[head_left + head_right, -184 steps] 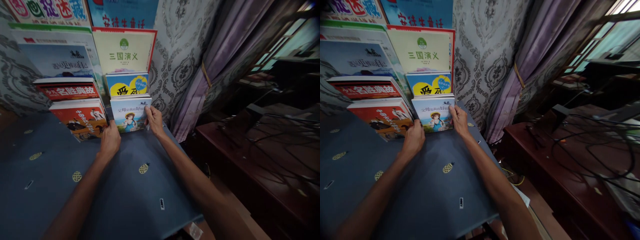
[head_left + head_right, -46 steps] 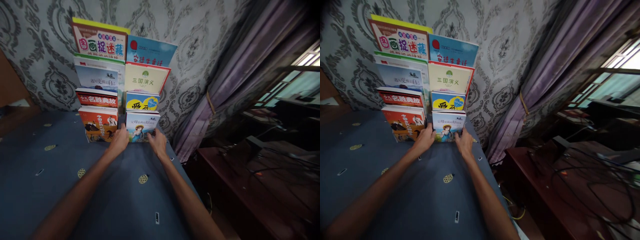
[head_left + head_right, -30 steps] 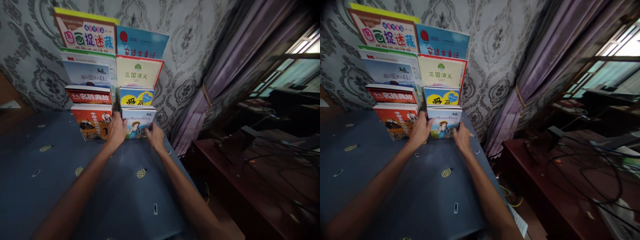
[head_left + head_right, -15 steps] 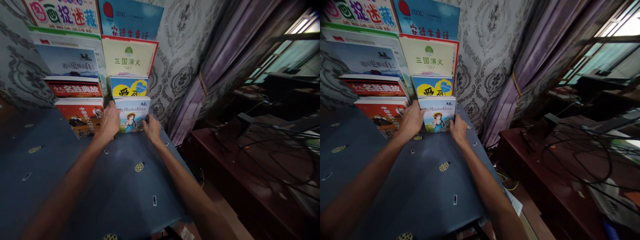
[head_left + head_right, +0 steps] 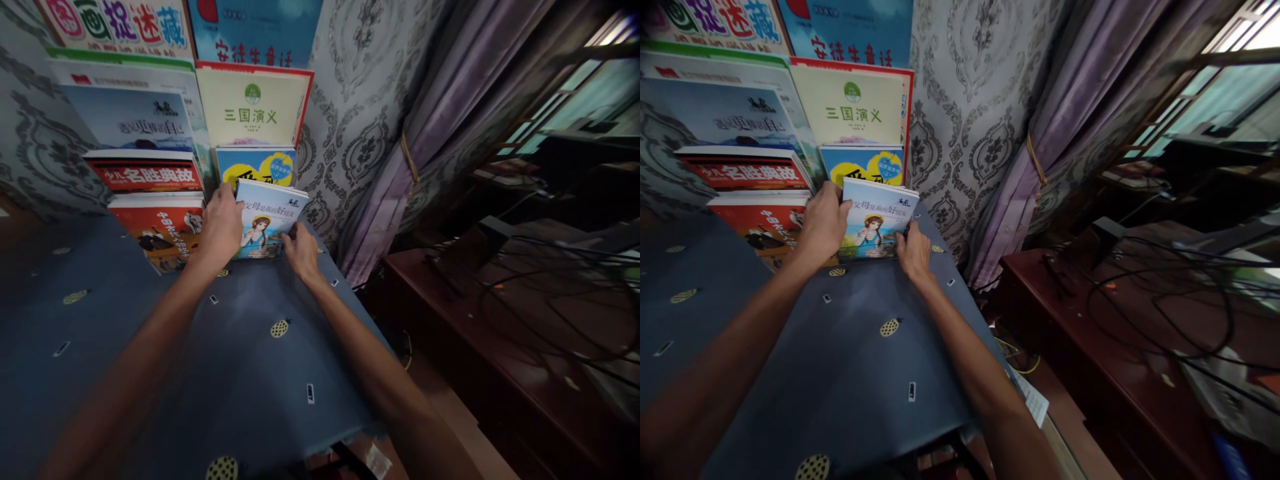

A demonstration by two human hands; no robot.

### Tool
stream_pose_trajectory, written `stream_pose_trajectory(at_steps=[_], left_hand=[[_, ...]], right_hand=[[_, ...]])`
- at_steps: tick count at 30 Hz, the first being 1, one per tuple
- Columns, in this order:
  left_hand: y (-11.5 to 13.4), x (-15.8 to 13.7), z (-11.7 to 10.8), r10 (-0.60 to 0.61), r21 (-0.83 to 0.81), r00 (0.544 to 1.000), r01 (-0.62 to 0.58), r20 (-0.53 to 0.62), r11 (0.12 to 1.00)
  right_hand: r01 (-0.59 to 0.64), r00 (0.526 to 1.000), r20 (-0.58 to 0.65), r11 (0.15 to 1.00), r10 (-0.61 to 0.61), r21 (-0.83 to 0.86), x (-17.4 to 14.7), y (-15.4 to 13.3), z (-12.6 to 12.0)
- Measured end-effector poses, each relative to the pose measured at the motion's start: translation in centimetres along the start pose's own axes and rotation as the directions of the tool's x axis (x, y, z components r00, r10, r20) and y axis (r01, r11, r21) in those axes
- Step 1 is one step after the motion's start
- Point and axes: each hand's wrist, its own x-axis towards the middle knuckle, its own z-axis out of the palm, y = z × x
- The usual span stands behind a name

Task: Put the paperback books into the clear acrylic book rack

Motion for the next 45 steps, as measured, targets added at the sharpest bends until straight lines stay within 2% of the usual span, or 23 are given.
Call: stream_pose_trajectory(at_steps=[7, 10, 13, 17, 22, 24, 30, 33, 38, 40, 42, 45], left_hand=[[-0.7, -1.3, 0.7, -0.089, -0.016, 0.995, 0.088, -0.047, 0.996], [-0.4, -1.8, 0.4, -0.121, 0.035, 0.993, 0.121, 0.015, 0.992], [-0.3, -2.8, 0.4, -0.1, 0.081, 0.99, 0.092, 0.096, 0.992], [-0.9, -4.3, 1.5, -0.13, 0.077, 0.985, 0.121, 0.115, 0.99], [-2.0, -5.1, 3.0, -0.25, 0.193, 0.928, 0.201, 0.277, 0.96], [-2.2, -5.3, 3.0, -0.255, 0.257, 0.915, 0.177, 0.314, 0.95], [-2.3, -5.8, 2.5, -0.168, 0.446, 0.932, 0.009, 0.32, 0.895], [-2.6, -5.9, 2.7, -0.104, 0.452, 0.94, -0.058, 0.324, 0.89], [-3.3, -6.0, 3.1, -0.083, 0.432, 0.945, -0.066, 0.317, 0.9], [-3.4, -6.2, 3.3, -0.089, 0.406, 0.947, -0.047, 0.31, 0.913], [-3.4, -6.4, 3.4, -0.097, 0.374, 0.953, -0.018, 0.286, 0.927], [-3.4, -6.7, 3.7, -0.095, 0.353, 0.964, 0.002, 0.247, 0.936]], right_hand=[[0.07, 0.998, 0.01, 0.996, -0.069, -0.046, 0.1, 0.1, -0.2], [0.074, 0.997, 0.027, 0.997, -0.074, -0.029, 0.1, 0.1, -0.4], [0.08, 0.996, 0.032, 0.997, -0.08, -0.009, 0.1, 0.1, -0.5], [0.082, 0.996, 0.041, 0.996, -0.082, -0.015, -0.2, -0.2, -0.7], [0.041, 0.997, 0.059, 0.999, -0.039, -0.03, -0.2, -0.7, -0.9], [0.023, 0.997, 0.076, 0.999, -0.019, -0.045, -0.1, -0.8, -0.8], [0.051, 0.998, 0.052, 0.994, -0.046, -0.095, 0.2, -0.5, -0.5], [0.064, 0.996, 0.061, 0.993, -0.058, -0.098, 0.3, -0.4, -0.5], [0.061, 0.995, 0.084, 0.993, -0.053, -0.098, 0.3, -0.5, -1.0], [0.089, 0.995, 0.06, 0.992, -0.084, -0.087, 0.3, -0.8, -1.2], [0.146, 0.988, -0.036, 0.985, -0.15, -0.097, 0.3, -1.3, -1.5], [0.238, 0.931, -0.238, 0.955, -0.276, -0.177, 0.3, -2.7, -1.9]])
